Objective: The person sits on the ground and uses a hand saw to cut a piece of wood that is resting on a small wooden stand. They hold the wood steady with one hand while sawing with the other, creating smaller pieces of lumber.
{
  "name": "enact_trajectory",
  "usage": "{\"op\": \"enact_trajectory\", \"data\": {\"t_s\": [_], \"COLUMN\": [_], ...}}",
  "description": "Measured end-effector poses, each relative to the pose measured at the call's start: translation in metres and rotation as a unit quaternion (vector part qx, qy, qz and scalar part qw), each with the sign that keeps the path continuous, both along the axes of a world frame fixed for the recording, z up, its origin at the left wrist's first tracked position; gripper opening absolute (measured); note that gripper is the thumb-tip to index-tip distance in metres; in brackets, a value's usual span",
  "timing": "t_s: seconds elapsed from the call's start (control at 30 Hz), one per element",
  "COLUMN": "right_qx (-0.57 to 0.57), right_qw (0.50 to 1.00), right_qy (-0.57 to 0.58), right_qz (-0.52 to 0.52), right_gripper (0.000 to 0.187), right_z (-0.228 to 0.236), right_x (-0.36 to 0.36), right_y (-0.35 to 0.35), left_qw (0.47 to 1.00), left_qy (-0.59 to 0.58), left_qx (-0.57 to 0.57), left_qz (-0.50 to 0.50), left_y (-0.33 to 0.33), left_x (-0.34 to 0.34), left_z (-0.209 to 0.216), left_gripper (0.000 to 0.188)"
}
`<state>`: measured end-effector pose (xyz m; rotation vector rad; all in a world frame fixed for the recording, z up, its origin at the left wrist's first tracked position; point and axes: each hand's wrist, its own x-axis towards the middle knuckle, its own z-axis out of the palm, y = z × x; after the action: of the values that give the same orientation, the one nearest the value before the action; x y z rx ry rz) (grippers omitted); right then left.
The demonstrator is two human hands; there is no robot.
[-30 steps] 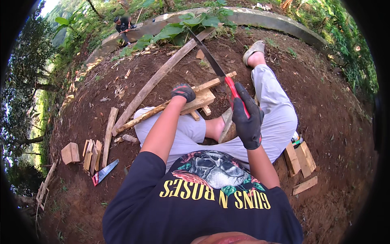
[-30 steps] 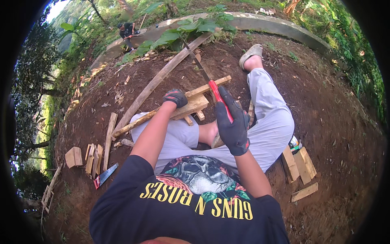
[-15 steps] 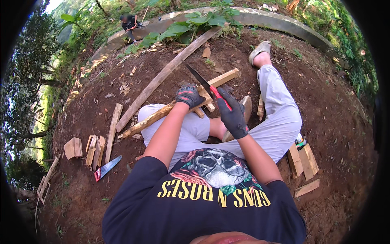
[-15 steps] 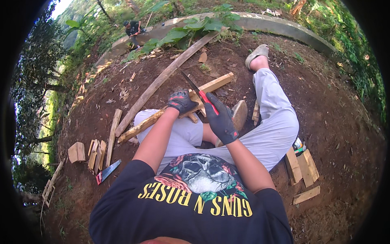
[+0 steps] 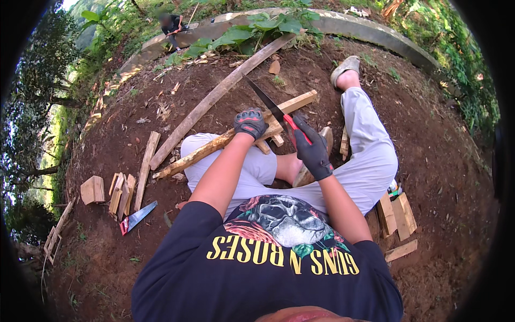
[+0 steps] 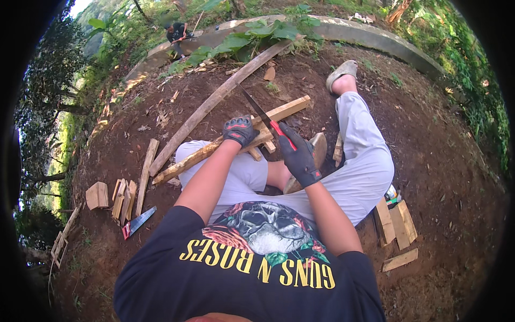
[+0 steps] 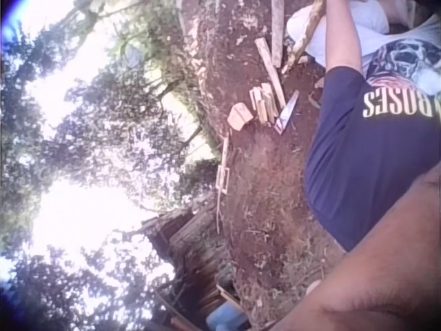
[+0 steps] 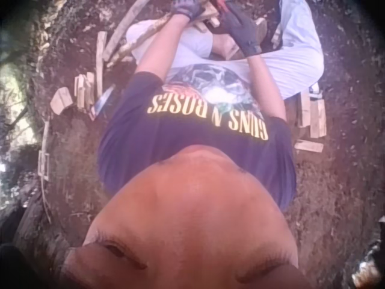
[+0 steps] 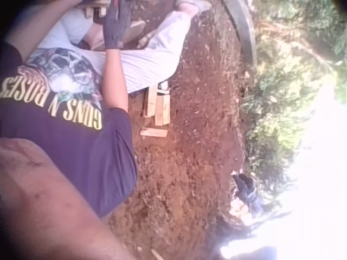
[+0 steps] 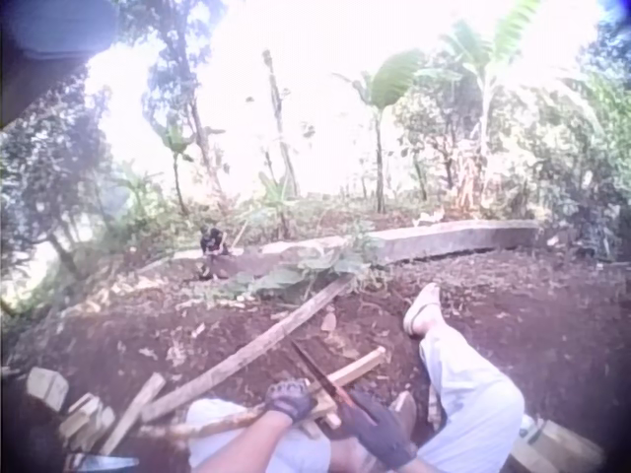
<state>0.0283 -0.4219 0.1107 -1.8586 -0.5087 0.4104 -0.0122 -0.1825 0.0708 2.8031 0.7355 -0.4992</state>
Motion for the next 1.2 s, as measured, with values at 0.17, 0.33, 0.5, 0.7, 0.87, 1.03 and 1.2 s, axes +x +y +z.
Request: {"op": "enact_trajectory", "data": {"t_s": [0.17,0.33,0.5,0.7,0.87,1.03,1.2], "right_qx": [-0.053,-0.137,-0.090,-0.017,-0.030,-0.005,-0.065], "right_qw": [0.997,0.985,0.995,0.997,0.999,0.998,0.998], "right_qy": [-0.054,0.105,0.040,-0.074,-0.034,-0.048,0.020], "right_qz": [0.005,-0.008,-0.003,-0.008,-0.019,-0.028,-0.001], "right_gripper": [0.044,0.042,0.041,0.041,0.042,0.042,0.041], "right_z": [0.048,0.108,0.084,0.005,-0.009,-0.026,0.040], "right_x": [-0.026,-0.045,-0.026,0.018,0.031,0.014,-0.025], "right_y": [-0.060,-0.105,-0.073,0.042,0.075,0.046,-0.042], "left_qw": [0.998,0.999,0.994,0.989,0.996,0.999,0.998], "left_qy": [0.039,0.027,-0.082,-0.115,-0.070,-0.028,0.014], "left_qx": [-0.039,-0.040,0.010,0.038,-0.022,-0.038,-0.063], "left_qz": [0.016,-0.026,-0.075,-0.080,-0.058,-0.010,0.003], "left_y": [0.012,0.012,0.007,0.004,0.003,0.005,0.017], "left_x": [0.007,0.004,-0.011,-0.009,-0.006,0.004,0.007], "left_z": [0.003,-0.001,-0.021,-0.025,-0.002,-0.007,-0.004], "left_gripper": [0.061,0.064,0.056,0.041,0.049,0.054,0.061]}}
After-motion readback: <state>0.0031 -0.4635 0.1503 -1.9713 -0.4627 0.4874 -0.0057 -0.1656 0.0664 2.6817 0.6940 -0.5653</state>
